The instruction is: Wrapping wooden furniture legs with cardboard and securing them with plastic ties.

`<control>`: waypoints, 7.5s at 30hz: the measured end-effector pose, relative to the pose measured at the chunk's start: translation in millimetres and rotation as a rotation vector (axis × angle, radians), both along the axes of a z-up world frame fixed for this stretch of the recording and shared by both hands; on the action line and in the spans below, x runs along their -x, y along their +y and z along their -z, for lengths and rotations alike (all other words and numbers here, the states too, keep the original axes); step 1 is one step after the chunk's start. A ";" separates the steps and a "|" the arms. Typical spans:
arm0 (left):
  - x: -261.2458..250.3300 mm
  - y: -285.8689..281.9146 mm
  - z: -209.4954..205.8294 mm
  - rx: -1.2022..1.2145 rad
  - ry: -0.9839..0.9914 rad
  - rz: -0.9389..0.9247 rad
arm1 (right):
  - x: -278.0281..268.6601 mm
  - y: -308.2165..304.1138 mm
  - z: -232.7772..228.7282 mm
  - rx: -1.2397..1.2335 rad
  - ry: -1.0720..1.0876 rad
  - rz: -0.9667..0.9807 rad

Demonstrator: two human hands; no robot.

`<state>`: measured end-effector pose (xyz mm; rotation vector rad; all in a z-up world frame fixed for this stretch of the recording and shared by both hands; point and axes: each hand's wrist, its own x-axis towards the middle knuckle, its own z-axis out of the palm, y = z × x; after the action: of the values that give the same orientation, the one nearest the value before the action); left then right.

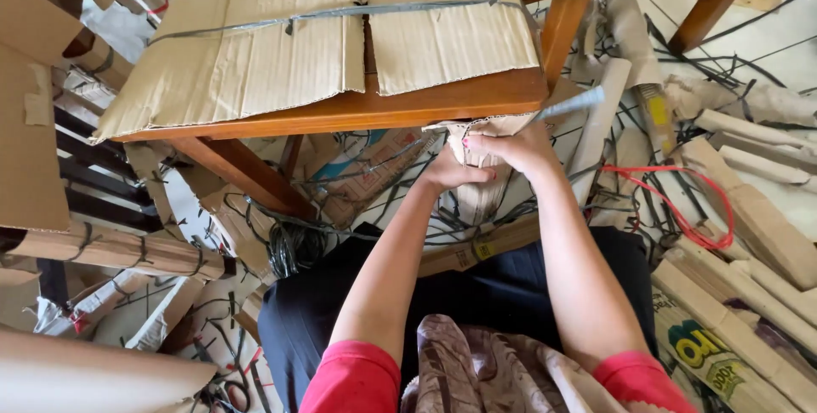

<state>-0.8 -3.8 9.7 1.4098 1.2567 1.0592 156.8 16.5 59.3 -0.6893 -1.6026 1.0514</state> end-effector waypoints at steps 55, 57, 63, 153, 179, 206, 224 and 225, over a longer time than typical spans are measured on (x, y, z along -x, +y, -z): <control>-11.8 21.5 40.8 0.001 -0.118 -0.129 | 18.8 -16.9 -58.5 -0.334 0.243 0.239; -12.7 17.8 50.3 -0.009 -0.208 -0.126 | 28.1 -19.3 -42.5 -0.319 0.213 0.421; -1.2 23.8 64.3 0.021 -0.194 0.001 | 17.2 -24.9 -44.9 -0.336 -0.140 0.597; 3.4 11.9 74.7 -0.016 -0.067 -0.150 | -60.4 65.1 -36.3 0.590 0.314 -0.583; 0.8 13.2 65.3 -0.126 0.014 -0.124 | -36.0 73.1 3.2 0.747 0.547 -0.525; -121.5 41.8 -251.6 -0.047 1.567 0.123 | -43.5 -47.4 4.4 -0.139 0.547 0.306; -125.3 86.4 -223.6 -0.221 2.109 0.557 | -40.8 -39.2 1.7 0.036 0.625 0.384; -122.2 85.6 -222.7 -0.306 2.090 0.562 | -37.8 -35.6 4.0 0.087 0.677 0.330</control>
<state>121.4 81.8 232.5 2.9001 1.6149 -1.1977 194.6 -19.2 55.3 -0.5482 -0.8334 0.9709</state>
